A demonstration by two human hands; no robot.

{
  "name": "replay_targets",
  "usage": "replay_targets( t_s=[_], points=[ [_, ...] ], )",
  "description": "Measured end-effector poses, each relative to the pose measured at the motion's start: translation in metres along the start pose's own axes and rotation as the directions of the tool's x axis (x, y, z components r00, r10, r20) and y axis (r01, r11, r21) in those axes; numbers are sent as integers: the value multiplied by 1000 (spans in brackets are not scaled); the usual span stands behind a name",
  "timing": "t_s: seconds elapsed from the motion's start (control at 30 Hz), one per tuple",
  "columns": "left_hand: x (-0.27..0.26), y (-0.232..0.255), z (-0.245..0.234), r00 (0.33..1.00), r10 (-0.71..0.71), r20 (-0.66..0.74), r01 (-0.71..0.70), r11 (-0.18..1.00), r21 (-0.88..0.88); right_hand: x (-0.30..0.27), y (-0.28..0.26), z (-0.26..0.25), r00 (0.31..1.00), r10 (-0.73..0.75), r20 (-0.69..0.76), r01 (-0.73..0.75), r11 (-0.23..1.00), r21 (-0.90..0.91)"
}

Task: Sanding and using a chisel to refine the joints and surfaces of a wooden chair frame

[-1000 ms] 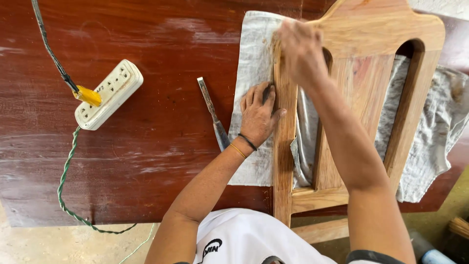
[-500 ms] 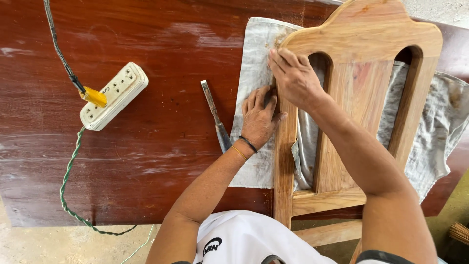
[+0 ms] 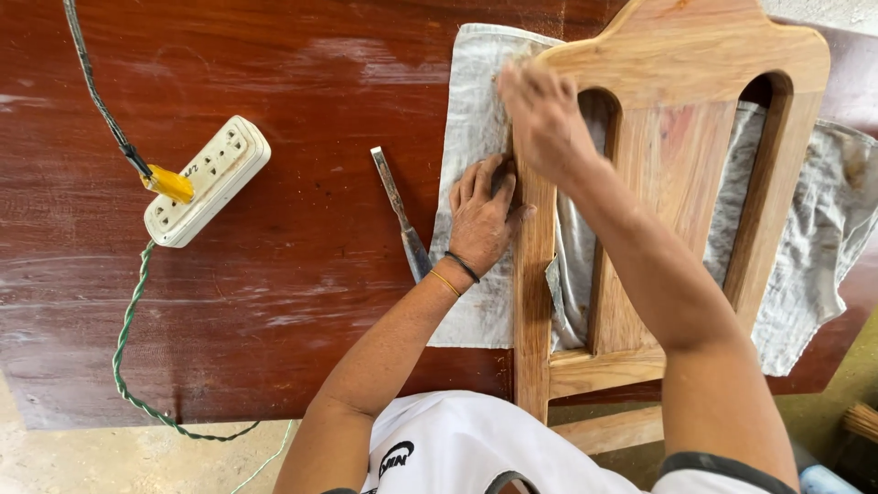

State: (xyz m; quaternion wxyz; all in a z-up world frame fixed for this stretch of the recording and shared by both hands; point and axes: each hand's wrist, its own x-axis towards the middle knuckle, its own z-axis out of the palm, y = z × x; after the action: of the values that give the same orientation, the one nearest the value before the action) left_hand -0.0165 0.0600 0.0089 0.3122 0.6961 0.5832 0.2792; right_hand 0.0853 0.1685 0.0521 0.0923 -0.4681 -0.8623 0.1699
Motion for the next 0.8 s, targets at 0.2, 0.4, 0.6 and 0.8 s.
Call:
replay_targets(
  t_s=[0.2, 0.4, 0.6, 0.8],
  points=[
    [2, 4, -7, 1000, -10, 30, 11, 1000, -25, -3, 15, 10, 981, -155, -115, 136, 978, -158],
    [-1, -1, 4, 1000, 5, 2, -5, 1000, 28, -23, 3, 12, 966, -219, -140, 180, 952, -246],
    [-2, -1, 4, 999, 32, -3, -32, 999, 17, 15, 48, 21, 910, 49, -411, -120, 982, -149],
    [0, 2, 1, 999, 25, 32, -26, 999, 40, -27, 12, 46, 950, 266, -166, -285, 953, -104]
  ],
)
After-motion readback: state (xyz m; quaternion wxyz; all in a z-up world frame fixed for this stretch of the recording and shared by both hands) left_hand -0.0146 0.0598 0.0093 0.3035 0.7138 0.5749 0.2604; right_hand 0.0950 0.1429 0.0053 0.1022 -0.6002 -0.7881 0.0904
